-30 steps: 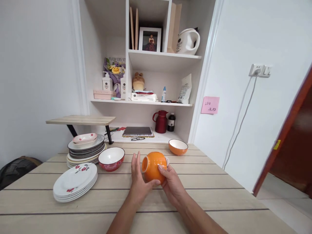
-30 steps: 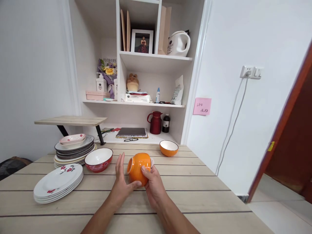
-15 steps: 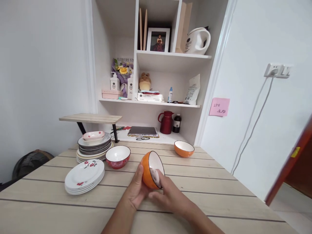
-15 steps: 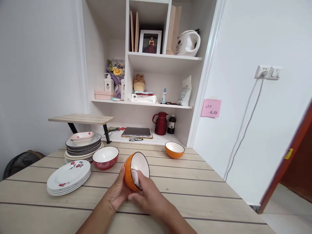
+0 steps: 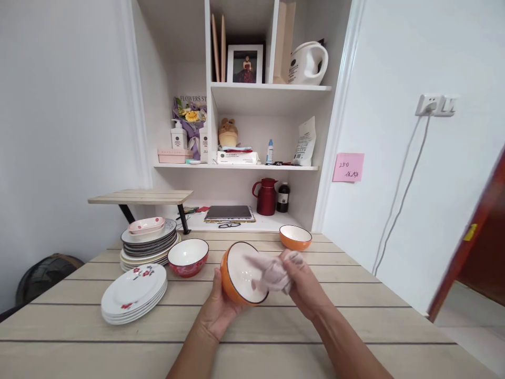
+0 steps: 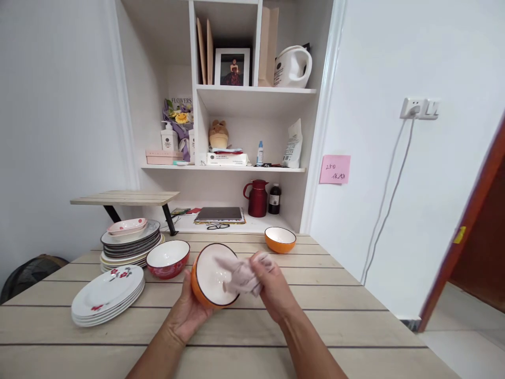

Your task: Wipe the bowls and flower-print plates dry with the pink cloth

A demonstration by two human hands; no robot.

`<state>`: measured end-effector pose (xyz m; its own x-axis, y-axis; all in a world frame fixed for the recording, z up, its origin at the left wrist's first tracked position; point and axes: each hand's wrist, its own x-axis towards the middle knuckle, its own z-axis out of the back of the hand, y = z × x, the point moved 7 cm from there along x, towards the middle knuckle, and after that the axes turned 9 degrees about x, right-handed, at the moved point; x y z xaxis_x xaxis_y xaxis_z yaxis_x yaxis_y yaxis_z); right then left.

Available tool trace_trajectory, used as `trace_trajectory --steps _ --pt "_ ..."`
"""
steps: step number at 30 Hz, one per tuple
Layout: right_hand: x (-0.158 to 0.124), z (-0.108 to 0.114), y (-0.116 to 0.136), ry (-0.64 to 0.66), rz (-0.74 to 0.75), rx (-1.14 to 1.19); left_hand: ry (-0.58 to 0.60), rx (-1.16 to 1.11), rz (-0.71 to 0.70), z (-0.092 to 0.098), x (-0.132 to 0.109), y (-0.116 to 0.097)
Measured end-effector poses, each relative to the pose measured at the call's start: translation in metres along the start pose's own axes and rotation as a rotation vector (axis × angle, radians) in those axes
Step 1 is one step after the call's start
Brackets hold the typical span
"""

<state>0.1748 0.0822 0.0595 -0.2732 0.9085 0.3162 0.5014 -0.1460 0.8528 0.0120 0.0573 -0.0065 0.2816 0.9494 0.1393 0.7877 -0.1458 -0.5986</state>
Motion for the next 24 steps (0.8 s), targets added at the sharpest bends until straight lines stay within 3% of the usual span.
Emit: trace_trajectory --steps 3,5,7,9,11,13,15,18,21,24 --pt "0.005 0.035 0.005 -0.323 0.153 0.259 0.067 -0.040 -0.049 0.008 0.004 -0.002" --pt "0.005 0.040 0.005 -0.387 0.164 0.195 0.126 -0.045 -0.066 0.011 0.005 -0.001" --pt "0.004 0.026 0.002 -0.264 0.054 0.001 0.187 -0.036 -0.077 0.009 0.005 -0.001" --pt "-0.001 0.004 -0.006 -0.031 -0.127 -0.227 0.249 -0.030 -0.066 0.004 0.004 0.000" --pt "-0.008 -0.008 -0.009 0.068 -0.220 -0.404 0.294 -0.032 -0.051 -0.001 0.002 0.001" --pt "-0.009 -0.009 0.003 0.002 -0.132 -0.561 0.281 -0.043 -0.056 -0.004 0.002 -0.001" --pt "-0.011 -0.012 0.021 -0.076 0.071 -0.712 0.207 -0.058 -0.071 -0.003 0.003 -0.003" --pt "-0.024 -0.032 0.036 0.009 0.307 -0.906 0.063 -0.074 -0.065 -0.001 0.003 -0.004" --pt "-0.042 -0.052 0.028 0.149 0.331 -1.102 0.000 -0.068 -0.015 -0.006 -0.002 0.002" --pt "-0.051 -0.060 0.019 0.160 0.313 -1.343 0.013 -0.031 0.029 -0.014 -0.007 0.009"
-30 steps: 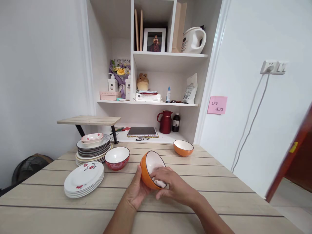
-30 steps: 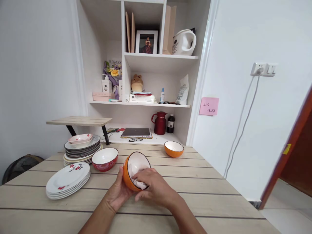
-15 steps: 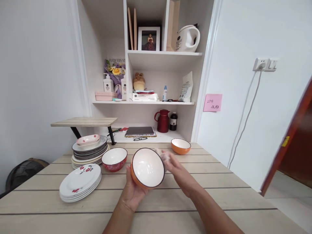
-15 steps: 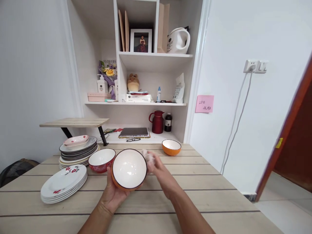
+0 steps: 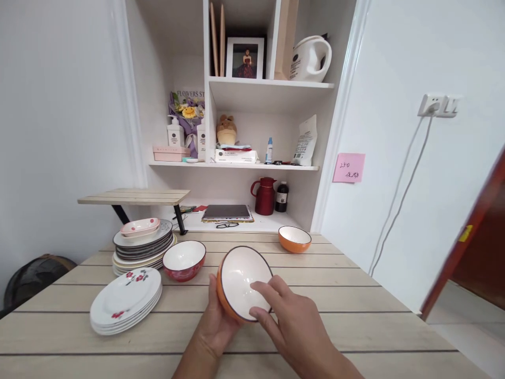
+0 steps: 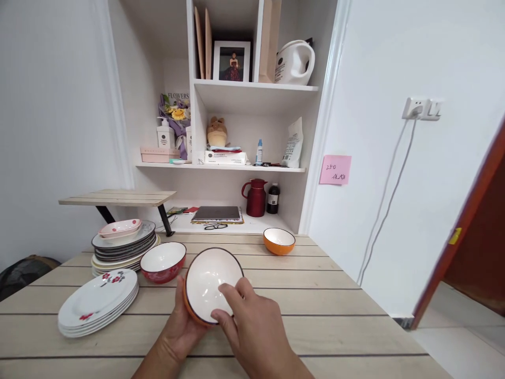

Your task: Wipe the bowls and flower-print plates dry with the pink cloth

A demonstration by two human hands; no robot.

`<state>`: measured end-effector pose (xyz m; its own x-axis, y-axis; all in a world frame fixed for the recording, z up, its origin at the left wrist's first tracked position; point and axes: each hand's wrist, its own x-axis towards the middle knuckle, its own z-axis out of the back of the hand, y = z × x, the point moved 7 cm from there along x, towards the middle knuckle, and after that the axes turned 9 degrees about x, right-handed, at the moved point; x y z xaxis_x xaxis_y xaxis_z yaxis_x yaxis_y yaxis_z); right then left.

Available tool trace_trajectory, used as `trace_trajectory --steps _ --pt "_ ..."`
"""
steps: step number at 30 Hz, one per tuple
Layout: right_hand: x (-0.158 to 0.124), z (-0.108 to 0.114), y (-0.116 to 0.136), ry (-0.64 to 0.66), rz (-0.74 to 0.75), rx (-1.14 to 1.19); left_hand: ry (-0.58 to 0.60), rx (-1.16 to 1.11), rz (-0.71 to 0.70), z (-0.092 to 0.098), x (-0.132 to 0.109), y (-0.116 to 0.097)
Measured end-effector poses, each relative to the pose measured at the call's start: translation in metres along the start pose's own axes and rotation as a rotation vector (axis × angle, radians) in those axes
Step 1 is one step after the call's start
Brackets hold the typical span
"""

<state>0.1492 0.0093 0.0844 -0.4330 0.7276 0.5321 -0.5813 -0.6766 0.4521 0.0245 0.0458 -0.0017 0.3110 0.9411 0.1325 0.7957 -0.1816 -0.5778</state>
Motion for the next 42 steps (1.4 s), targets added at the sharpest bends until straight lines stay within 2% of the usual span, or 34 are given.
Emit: trace_trajectory --steps 2,6,9,14,18,25,30,33,37,40,42 --pt "-0.001 0.000 0.000 -0.013 0.005 -0.029 0.017 0.028 0.003 -0.004 -0.002 0.001" --pt "0.000 0.013 -0.003 -0.095 0.054 0.094 0.043 0.016 -0.023 -0.009 -0.001 -0.006" --pt "0.000 0.014 -0.003 -0.061 0.066 0.143 0.017 -0.017 -0.044 -0.006 0.001 -0.010" --pt "0.003 -0.017 -0.005 0.135 0.045 0.182 -0.086 -0.012 -0.025 0.004 0.004 0.003" --pt "0.009 -0.033 -0.022 0.141 -0.014 0.240 -0.102 0.007 0.029 0.002 0.006 0.010" --pt "0.021 -0.018 -0.031 0.124 -0.036 0.490 -0.083 -0.015 -0.016 -0.013 0.015 0.004" --pt "0.031 -0.015 -0.043 0.097 -0.213 0.761 -0.098 -0.008 0.051 -0.019 0.023 0.004" --pt "0.042 -0.012 -0.054 0.102 -0.272 0.871 -0.184 0.052 0.103 -0.011 0.025 0.004" --pt "0.070 0.018 -0.085 0.034 -0.266 0.646 -0.401 0.178 0.161 0.010 0.025 0.006" --pt "0.093 0.060 -0.118 -0.093 -0.303 0.118 -0.487 0.215 0.157 0.017 0.023 0.007" --pt "0.104 0.082 -0.138 -0.129 -0.348 -0.030 -0.501 0.219 0.149 0.017 0.023 0.007"
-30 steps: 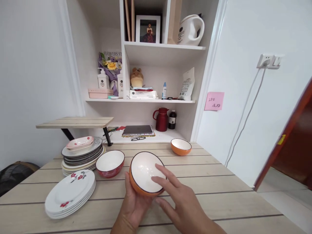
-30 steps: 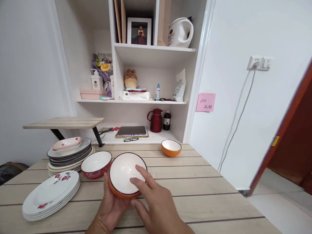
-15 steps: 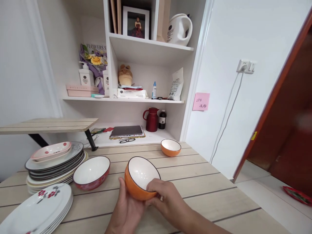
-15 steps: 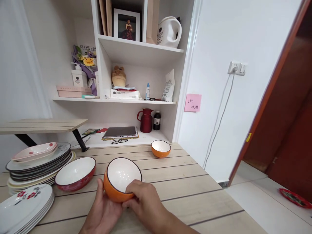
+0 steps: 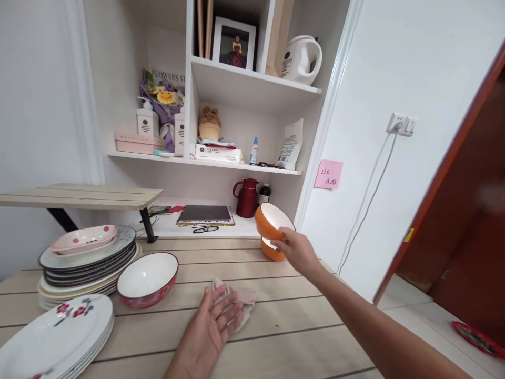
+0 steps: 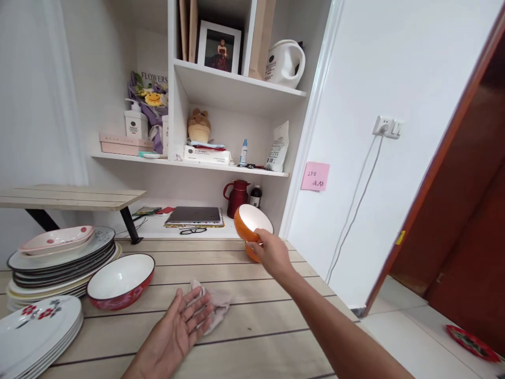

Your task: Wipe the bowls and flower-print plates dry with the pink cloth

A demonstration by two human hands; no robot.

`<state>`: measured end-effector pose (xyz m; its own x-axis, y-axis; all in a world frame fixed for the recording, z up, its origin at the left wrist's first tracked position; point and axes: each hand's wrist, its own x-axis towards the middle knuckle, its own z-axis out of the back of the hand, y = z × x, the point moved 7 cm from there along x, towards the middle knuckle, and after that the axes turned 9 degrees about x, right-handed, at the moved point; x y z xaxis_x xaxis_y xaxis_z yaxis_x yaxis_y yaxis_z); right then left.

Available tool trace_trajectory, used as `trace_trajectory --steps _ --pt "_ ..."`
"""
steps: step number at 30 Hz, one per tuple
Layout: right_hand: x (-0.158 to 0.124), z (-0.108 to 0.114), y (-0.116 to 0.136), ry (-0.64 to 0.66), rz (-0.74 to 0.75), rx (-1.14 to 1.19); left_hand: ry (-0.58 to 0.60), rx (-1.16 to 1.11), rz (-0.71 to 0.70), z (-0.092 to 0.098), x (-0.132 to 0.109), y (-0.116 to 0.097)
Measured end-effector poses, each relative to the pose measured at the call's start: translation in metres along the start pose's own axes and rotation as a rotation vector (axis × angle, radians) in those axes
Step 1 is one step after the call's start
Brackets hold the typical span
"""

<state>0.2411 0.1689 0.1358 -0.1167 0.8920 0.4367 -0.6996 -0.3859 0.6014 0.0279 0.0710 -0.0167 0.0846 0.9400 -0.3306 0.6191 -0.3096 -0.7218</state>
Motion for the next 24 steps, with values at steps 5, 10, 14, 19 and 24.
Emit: trace_trajectory --steps 5,10,14,19,24 --pt "0.023 0.015 -0.033 -0.008 -0.056 -0.243 -0.011 -0.017 -0.015 0.000 0.000 0.001" --pt "0.024 -0.001 -0.057 0.053 -0.081 -0.380 0.003 -0.027 -0.019 0.001 0.002 0.003" --pt "0.024 -0.012 -0.070 0.101 -0.111 -0.423 0.023 -0.018 -0.019 0.001 0.004 0.005" --pt "0.025 -0.025 -0.079 0.174 -0.154 -0.435 0.045 0.012 -0.024 0.001 0.007 0.007" --pt "0.028 -0.037 -0.083 0.228 -0.185 -0.461 0.047 0.001 -0.016 0.003 0.009 0.009"
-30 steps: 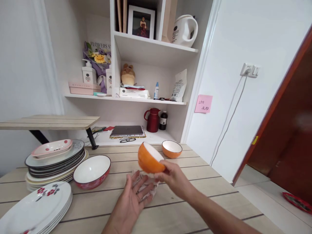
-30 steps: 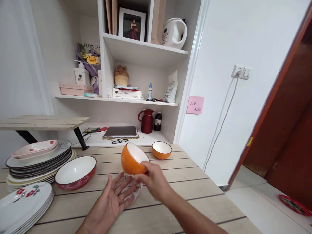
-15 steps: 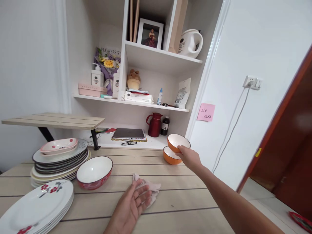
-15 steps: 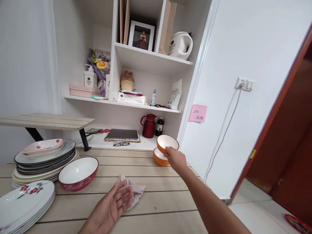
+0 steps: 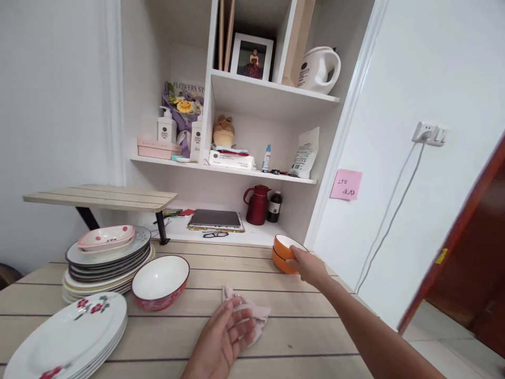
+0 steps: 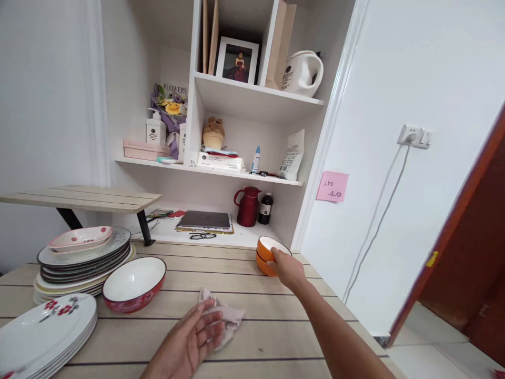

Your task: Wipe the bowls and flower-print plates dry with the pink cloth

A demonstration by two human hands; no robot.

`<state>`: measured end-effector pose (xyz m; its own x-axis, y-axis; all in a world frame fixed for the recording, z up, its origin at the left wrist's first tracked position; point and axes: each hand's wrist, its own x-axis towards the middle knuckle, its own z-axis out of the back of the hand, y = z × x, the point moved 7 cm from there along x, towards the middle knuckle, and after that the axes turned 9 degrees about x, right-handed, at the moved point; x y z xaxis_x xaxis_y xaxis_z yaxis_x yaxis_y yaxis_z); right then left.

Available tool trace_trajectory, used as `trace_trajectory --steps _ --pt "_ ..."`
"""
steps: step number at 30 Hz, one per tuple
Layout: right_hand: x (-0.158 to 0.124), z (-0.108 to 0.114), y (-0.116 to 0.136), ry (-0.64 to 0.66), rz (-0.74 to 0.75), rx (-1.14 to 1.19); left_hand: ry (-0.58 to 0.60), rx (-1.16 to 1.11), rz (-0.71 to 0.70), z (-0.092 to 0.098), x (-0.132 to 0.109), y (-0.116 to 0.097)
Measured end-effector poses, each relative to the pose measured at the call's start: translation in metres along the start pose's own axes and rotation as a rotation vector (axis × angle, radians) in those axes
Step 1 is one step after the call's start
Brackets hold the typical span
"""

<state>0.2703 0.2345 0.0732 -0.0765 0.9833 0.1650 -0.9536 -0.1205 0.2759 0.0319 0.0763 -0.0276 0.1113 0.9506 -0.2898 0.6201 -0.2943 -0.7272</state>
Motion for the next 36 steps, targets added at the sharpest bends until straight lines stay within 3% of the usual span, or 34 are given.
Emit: trace_trajectory --steps 12,22,27,30,32,34,36 --pt "0.000 0.001 0.000 0.047 0.035 -0.179 -0.005 -0.007 -0.005 0.001 0.000 0.001" --pt "-0.002 -0.001 0.000 0.006 0.071 -0.231 -0.016 -0.028 0.010 -0.002 0.000 0.001" --pt "-0.008 0.013 0.005 -0.081 0.043 -0.236 -0.029 -0.032 -0.006 -0.004 -0.003 0.002" --pt "-0.014 0.030 0.025 -0.216 0.037 -0.177 -0.015 -0.032 -0.018 -0.005 -0.003 0.003" --pt "-0.019 0.034 0.050 -0.236 0.087 0.026 -0.019 -0.026 -0.026 -0.004 -0.002 0.004" --pt "-0.024 0.018 0.076 -0.034 0.078 0.410 -0.010 -0.026 -0.048 -0.004 -0.002 0.004" --pt "-0.032 0.001 0.109 0.112 0.090 0.535 0.006 -0.031 -0.064 -0.004 -0.002 0.005"
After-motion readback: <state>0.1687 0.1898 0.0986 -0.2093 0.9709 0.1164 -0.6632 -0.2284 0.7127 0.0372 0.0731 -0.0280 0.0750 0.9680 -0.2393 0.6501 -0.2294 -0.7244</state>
